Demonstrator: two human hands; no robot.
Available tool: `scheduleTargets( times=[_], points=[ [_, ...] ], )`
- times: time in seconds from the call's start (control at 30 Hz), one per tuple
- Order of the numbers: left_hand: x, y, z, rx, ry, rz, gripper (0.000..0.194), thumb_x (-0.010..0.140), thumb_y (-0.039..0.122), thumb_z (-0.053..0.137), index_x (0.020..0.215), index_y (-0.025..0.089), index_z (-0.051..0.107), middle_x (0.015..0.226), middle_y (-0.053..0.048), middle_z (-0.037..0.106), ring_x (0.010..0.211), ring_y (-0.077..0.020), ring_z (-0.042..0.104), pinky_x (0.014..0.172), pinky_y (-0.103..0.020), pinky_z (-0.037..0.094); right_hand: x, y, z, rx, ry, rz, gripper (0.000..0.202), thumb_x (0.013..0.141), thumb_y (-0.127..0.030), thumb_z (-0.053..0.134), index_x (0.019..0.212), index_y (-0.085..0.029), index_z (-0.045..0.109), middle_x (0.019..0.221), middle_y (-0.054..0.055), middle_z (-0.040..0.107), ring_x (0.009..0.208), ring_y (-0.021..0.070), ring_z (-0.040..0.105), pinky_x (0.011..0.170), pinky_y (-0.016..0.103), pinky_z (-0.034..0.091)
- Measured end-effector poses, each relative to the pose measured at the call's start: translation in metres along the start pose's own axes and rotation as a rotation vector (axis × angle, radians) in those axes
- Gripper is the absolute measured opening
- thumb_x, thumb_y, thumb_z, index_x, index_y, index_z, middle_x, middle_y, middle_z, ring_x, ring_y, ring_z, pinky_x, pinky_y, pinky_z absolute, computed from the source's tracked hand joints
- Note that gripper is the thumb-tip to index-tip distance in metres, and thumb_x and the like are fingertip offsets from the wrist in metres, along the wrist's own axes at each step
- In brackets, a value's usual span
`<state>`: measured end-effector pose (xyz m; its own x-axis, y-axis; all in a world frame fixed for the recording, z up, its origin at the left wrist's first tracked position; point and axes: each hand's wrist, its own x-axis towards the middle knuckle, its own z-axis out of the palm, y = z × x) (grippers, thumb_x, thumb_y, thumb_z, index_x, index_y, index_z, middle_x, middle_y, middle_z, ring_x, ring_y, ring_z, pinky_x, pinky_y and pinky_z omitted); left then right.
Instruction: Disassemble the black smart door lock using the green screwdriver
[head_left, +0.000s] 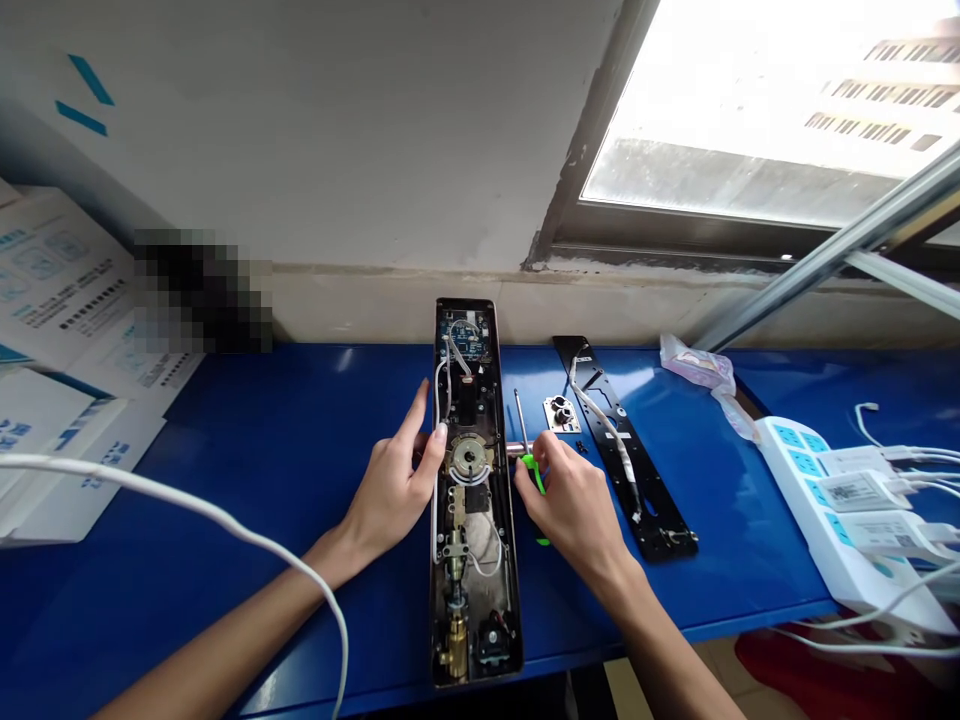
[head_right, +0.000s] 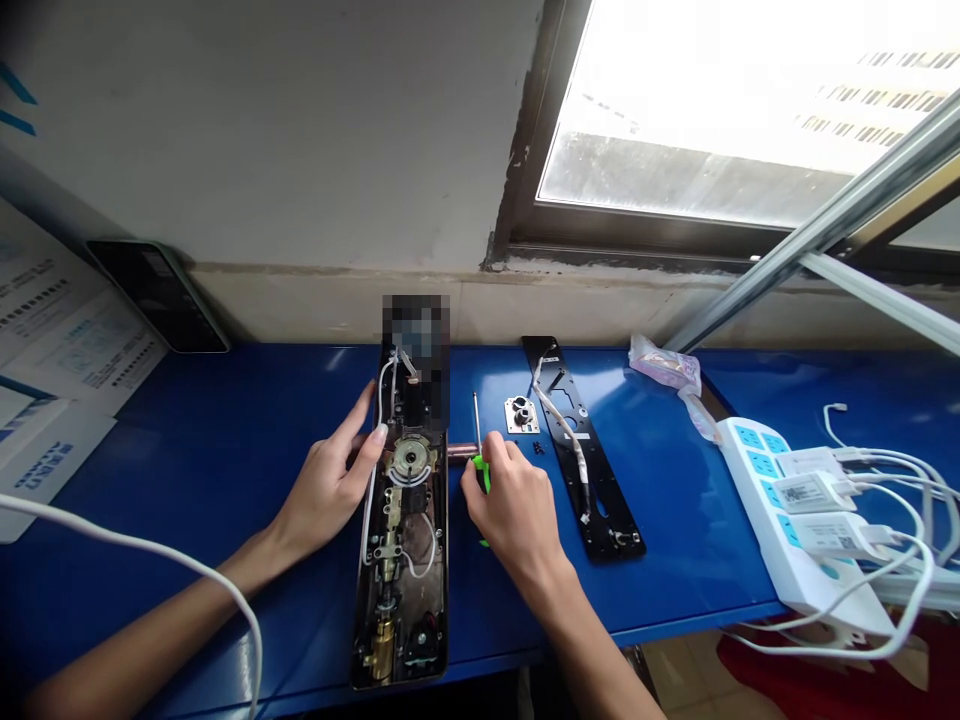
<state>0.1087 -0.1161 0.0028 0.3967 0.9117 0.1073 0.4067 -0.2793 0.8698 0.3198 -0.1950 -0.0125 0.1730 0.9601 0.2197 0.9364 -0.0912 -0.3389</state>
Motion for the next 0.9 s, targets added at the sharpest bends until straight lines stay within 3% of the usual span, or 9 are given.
scheduleTargets(
  times=[0.13, 0.3, 0.4, 0.53, 0.63, 0.73, 0.9],
  points=[
    [0.001, -0.003, 0.000, 0.023, 0.011, 0.019, 0.073, 0.103, 0.041, 0.046, 0.165, 0.013, 0.021, 0.071, 0.000, 0.073, 0.051, -0.0147, 0.059, 0.051, -0.025, 0.051, 0.001, 0.002, -0.002, -0.007, -0.007, 0.014, 0.012, 0.097, -0.028, 0.049, 0.087, -0.023, 0.049, 0.077, 0.002, 0.064, 0.060, 0.0151, 0.056, 0.056, 0.028, 0.032],
    [0.002, -0.002, 0.000, 0.025, -0.007, -0.002, 0.069, 0.104, 0.042, 0.046, 0.166, 0.021, 0.023, 0.071, 0.002, 0.072, 0.053, -0.0146, 0.061, 0.052, -0.025, 0.051, 0.003, 0.003, -0.005, -0.019, -0.001, 0.035, 0.021, 0.099, -0.039, 0.053, 0.086, -0.022, 0.051, 0.075, 0.002, 0.065, 0.061, 0.0157, 0.059, 0.055, 0.028, 0.030],
    [0.002, 0.000, -0.001, 0.021, -0.011, -0.009, 0.069, 0.104, 0.044, 0.046, 0.166, 0.022, 0.023, 0.073, 0.002, 0.073, 0.056, -0.0155, 0.062, 0.055, -0.026, 0.052, 0.004, 0.003, -0.009, -0.026, 0.014, 0.037, 0.026, 0.100, -0.043, 0.052, 0.084, -0.022, 0.052, 0.075, 0.002, 0.066, 0.060, 0.0150, 0.058, 0.055, 0.028, 0.029],
    [0.004, 0.003, 0.000, 0.034, 0.004, -0.026, 0.069, 0.104, 0.045, 0.044, 0.165, 0.021, 0.024, 0.062, 0.003, 0.066, 0.045, -0.0142, 0.050, 0.045, -0.026, 0.041, 0.006, 0.004, -0.013, -0.018, 0.044, 0.027, 0.030, 0.100, -0.045, 0.052, 0.082, -0.022, 0.053, 0.073, 0.002, 0.065, 0.058, 0.0138, 0.055, 0.054, 0.028, 0.028],
    [0.010, 0.005, 0.004, -0.011, 0.045, -0.025, 0.065, 0.104, 0.044, 0.043, 0.163, 0.023, 0.029, 0.065, 0.002, 0.064, 0.049, -0.0157, 0.052, 0.053, -0.029, 0.046, 0.011, 0.005, -0.016, -0.007, 0.097, 0.024, 0.034, 0.099, -0.046, 0.054, 0.076, -0.022, 0.052, 0.068, 0.000, 0.061, 0.053, 0.0121, 0.047, 0.054, 0.028, 0.027],
    [0.022, 0.005, 0.009, -0.043, 0.140, -0.003, 0.065, 0.103, 0.044, 0.046, 0.162, 0.027, 0.026, 0.079, 0.000, 0.065, 0.061, -0.0177, 0.059, 0.067, -0.033, 0.052, 0.025, 0.002, -0.026, 0.026, 0.190, 0.002, 0.033, 0.100, -0.043, 0.052, 0.075, -0.022, 0.051, 0.073, 0.002, 0.062, 0.057, 0.0121, 0.048, 0.057, 0.029, 0.032],
    [0.053, 0.003, 0.012, -0.071, 0.247, 0.014, 0.060, 0.102, 0.041, 0.049, 0.158, 0.027, 0.033, 0.085, -0.001, 0.061, 0.067, -0.0162, 0.057, 0.070, -0.033, 0.051, 0.067, -0.019, -0.052, 0.143, 0.244, -0.157, 0.025, 0.099, -0.036, 0.054, 0.078, -0.022, 0.053, 0.076, 0.001, 0.062, 0.064, 0.0118, 0.053, 0.063, 0.028, 0.041]
  ],
)
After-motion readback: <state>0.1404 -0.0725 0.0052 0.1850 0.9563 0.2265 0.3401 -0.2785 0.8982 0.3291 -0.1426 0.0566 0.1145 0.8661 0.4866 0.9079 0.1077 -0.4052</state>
